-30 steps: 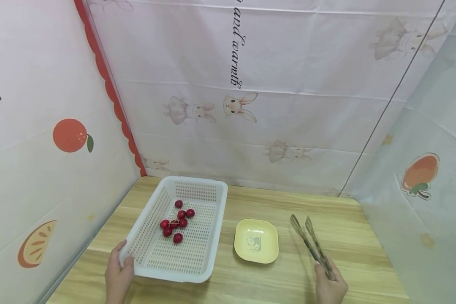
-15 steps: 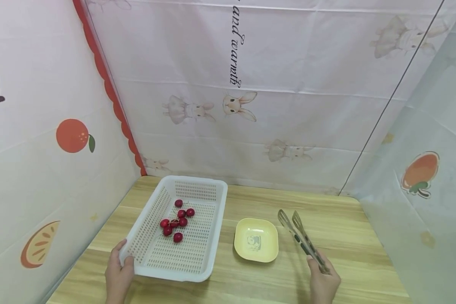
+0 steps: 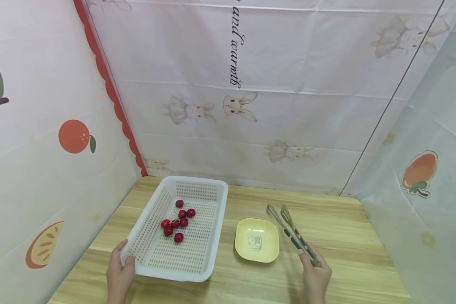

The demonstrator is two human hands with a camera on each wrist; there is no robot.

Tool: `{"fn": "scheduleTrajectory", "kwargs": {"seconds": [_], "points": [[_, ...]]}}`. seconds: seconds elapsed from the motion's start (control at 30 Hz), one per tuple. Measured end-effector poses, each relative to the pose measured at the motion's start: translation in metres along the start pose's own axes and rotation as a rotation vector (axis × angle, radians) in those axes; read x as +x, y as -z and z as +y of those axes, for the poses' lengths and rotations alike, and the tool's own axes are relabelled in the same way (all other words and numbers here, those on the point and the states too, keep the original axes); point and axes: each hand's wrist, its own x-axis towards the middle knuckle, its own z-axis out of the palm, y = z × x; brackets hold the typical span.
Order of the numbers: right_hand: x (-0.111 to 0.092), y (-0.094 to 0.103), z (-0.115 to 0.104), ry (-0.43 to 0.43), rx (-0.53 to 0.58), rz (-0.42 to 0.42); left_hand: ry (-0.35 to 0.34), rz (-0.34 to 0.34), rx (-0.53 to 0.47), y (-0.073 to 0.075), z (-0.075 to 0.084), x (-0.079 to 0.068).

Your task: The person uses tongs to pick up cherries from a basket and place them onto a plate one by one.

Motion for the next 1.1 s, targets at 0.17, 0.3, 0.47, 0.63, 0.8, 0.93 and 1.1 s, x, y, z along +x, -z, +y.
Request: {"fn": "scheduleTrajectory", "kwargs": {"seconds": [0.17, 0.3, 0.47, 0.63, 0.8, 0.93, 1.1], "points": [[0.036, 0.006, 0.048, 0.128, 0.066, -0.049, 0.016, -0.011, -0.004, 0.002, 0.003, -0.002], [0.050, 0.004, 0.064, 0.186, 0.153, -0.100, 0.019, -0.013, -0.008, 0.003, 0.002, -0.003], [0.054, -0.004, 0.064, 0.238, 0.209, -0.173, 0.008, -0.005, 0.002, 0.002, 0.000, -0.002], [0.067, -0.017, 0.075, 0.267, 0.089, -0.085, -0.003, 0.008, 0.004, 0.001, 0.001, 0.000], [0.070, -0.030, 0.077, 0.252, 0.077, -0.094, -0.030, 0.013, -0.011, 0.009, 0.016, -0.004], [0.074, -0.041, 0.079, 0.250, 0.164, -0.125, -0.024, 0.016, -0.013, 0.009, 0.015, -0.001], [0.079, -0.049, 0.083, 0.251, 0.314, -0.163, -0.030, 0.022, 0.012, 0.004, 0.007, 0.000]]}}
